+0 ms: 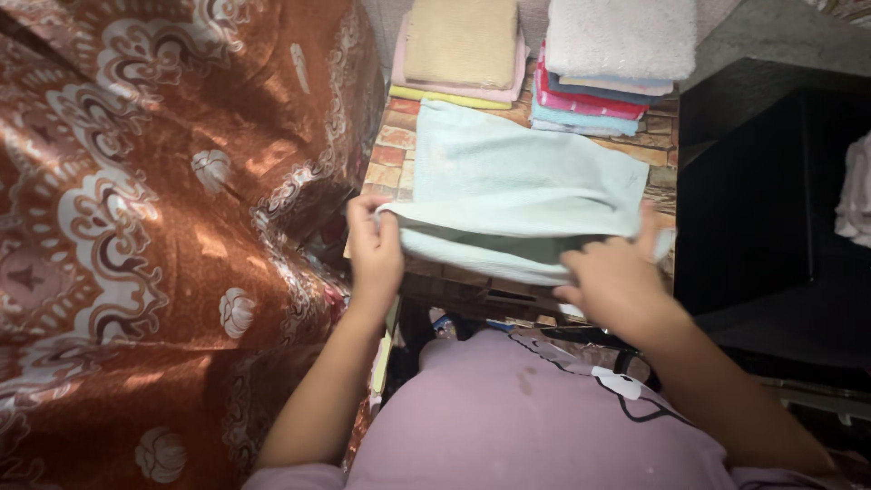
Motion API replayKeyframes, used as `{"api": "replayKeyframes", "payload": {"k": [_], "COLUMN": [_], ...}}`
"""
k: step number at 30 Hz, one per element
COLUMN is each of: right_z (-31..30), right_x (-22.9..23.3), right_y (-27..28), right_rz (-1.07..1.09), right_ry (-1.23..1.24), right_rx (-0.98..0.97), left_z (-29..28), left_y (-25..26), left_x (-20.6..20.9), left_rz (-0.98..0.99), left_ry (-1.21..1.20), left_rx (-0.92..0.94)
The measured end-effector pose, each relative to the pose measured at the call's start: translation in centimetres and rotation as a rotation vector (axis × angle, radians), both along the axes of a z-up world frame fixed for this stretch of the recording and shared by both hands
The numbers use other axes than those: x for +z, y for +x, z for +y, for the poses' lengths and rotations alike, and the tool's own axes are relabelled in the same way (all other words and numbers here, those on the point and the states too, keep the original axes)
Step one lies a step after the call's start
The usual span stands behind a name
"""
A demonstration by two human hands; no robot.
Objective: The person folds several towels one by one on a small table and stacks them neatly. They smooth each towel, fold it in half multiple times, and place it on a growing stack.
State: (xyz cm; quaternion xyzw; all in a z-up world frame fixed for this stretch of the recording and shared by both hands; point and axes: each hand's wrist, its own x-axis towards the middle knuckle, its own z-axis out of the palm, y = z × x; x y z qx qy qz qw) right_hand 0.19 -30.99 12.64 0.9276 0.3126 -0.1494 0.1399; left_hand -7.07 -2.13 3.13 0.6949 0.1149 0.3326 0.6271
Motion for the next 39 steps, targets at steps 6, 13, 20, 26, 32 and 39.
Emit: {"api": "replayKeyframes", "payload": {"k": [6, 13, 20, 26, 32, 39], "right_z": [-4.3, -5.6, -3.7, -3.1, -3.2, -4.7], "right_x": [0.4, -1.3, -4.4, -5.8, -7.1, -5.5], "right_y": [1.4, 1.6, 4.3, 5.5, 6.7, 7.5], "right_rz": [0.024, 0.203, -0.025, 0.0, -0.216, 0.053], "right_ry": [0.287, 0.349, 0.89, 0.976, 1.024, 1.265], "right_rx": [-0.015, 0.006, -0.064, 0.007, 0.055, 0.048], "left_z": [2.6, 4.0, 0.1, -0.4, 0.7, 2.9], "left_y": [-2.6, -2.7, 0.0, 1.0, 1.6, 1.6], "left_x": [1.0, 3.5, 2.7, 1.7, 1.6, 5.0], "left_rz": [0.243, 0.371, 0.248, 0.099, -0.021, 0.066], "left_ry": [0.447, 0.502, 0.12, -0.273, -0.176, 0.339], "left_rx": [-0.208, -0.647, -0.409, -0.412, -0.43, -0.355]}}
